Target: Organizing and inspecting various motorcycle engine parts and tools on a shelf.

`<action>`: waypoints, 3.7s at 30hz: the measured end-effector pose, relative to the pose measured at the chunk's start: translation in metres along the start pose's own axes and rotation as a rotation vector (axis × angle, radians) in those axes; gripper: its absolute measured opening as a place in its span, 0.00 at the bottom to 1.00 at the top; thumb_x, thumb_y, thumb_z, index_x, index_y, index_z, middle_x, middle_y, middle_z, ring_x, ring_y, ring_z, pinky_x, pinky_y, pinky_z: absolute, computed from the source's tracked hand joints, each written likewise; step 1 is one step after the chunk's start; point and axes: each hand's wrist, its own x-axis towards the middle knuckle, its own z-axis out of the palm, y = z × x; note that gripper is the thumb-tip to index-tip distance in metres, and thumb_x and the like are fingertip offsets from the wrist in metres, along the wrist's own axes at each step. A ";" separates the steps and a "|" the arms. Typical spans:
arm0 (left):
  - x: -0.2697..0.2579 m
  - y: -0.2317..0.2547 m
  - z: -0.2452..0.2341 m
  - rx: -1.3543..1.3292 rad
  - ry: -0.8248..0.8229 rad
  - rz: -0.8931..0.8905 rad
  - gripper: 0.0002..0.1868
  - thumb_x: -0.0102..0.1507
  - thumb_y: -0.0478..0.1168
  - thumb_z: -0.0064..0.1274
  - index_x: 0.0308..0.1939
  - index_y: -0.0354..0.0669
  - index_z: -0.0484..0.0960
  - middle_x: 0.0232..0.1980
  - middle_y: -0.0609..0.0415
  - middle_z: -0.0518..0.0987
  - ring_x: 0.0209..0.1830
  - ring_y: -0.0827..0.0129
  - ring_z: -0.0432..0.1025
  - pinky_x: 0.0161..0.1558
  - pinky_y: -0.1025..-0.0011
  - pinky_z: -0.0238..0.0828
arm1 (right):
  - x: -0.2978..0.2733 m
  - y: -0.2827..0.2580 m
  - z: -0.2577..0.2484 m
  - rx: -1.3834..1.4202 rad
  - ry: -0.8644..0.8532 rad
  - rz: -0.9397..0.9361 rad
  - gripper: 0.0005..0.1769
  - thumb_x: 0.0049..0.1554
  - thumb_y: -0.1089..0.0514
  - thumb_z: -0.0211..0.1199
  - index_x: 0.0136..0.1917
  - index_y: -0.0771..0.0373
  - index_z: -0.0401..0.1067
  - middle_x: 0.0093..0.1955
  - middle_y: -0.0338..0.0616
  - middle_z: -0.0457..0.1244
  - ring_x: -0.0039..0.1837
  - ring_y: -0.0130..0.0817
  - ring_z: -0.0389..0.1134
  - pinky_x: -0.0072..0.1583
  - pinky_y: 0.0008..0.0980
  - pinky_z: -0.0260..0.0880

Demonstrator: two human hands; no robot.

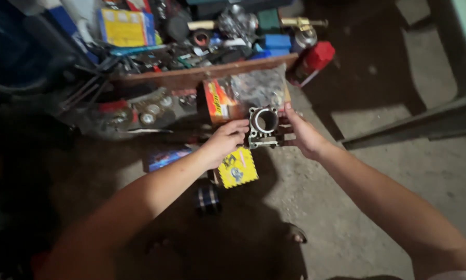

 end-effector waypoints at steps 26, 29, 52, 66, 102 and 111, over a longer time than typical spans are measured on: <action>0.038 -0.078 0.109 -0.015 -0.066 -0.414 0.36 0.64 0.28 0.44 0.77 0.49 0.58 0.78 0.52 0.61 0.75 0.57 0.60 0.66 0.43 0.67 | -0.018 0.108 -0.088 -0.047 0.057 0.192 0.46 0.55 0.21 0.44 0.73 0.53 0.63 0.70 0.43 0.61 0.66 0.42 0.64 0.64 0.57 0.66; 0.039 -0.089 0.108 -0.005 -0.078 -0.430 0.37 0.64 0.28 0.44 0.78 0.49 0.55 0.80 0.52 0.59 0.76 0.57 0.59 0.66 0.42 0.67 | -0.018 0.114 -0.085 -0.044 0.052 0.209 0.47 0.54 0.20 0.44 0.73 0.52 0.64 0.71 0.42 0.62 0.66 0.41 0.64 0.64 0.57 0.65; 0.070 0.004 0.021 0.037 0.253 0.092 0.23 0.64 0.46 0.58 0.63 0.46 0.76 0.56 0.56 0.78 0.53 0.70 0.73 0.50 0.69 0.73 | 0.065 0.038 -0.062 -0.169 0.217 -0.190 0.30 0.63 0.36 0.58 0.58 0.66 0.73 0.50 0.42 0.66 0.52 0.34 0.64 0.53 0.35 0.67; 0.137 0.005 -0.027 0.039 0.506 0.277 0.30 0.60 0.45 0.65 0.61 0.32 0.74 0.44 0.53 0.80 0.34 0.73 0.72 0.33 0.72 0.72 | 0.137 -0.001 -0.052 -0.107 0.232 -0.301 0.33 0.59 0.36 0.62 0.63 0.65 0.71 0.56 0.40 0.67 0.55 0.28 0.66 0.57 0.29 0.67; 0.103 0.076 -0.029 0.519 0.239 0.720 0.10 0.74 0.45 0.49 0.53 0.43 0.75 0.45 0.52 0.81 0.47 0.70 0.74 0.53 0.67 0.74 | 0.133 -0.058 -0.016 -0.809 0.097 -0.713 0.18 0.57 0.53 0.74 0.57 0.64 0.77 0.55 0.51 0.70 0.56 0.35 0.72 0.60 0.35 0.71; 0.079 0.072 -0.032 0.836 0.399 0.417 0.17 0.65 0.48 0.62 0.50 0.41 0.82 0.44 0.45 0.84 0.42 0.61 0.77 0.48 0.62 0.73 | 0.117 -0.052 -0.014 -0.329 0.061 -0.561 0.12 0.62 0.54 0.67 0.51 0.66 0.78 0.43 0.37 0.70 0.44 0.24 0.67 0.48 0.28 0.70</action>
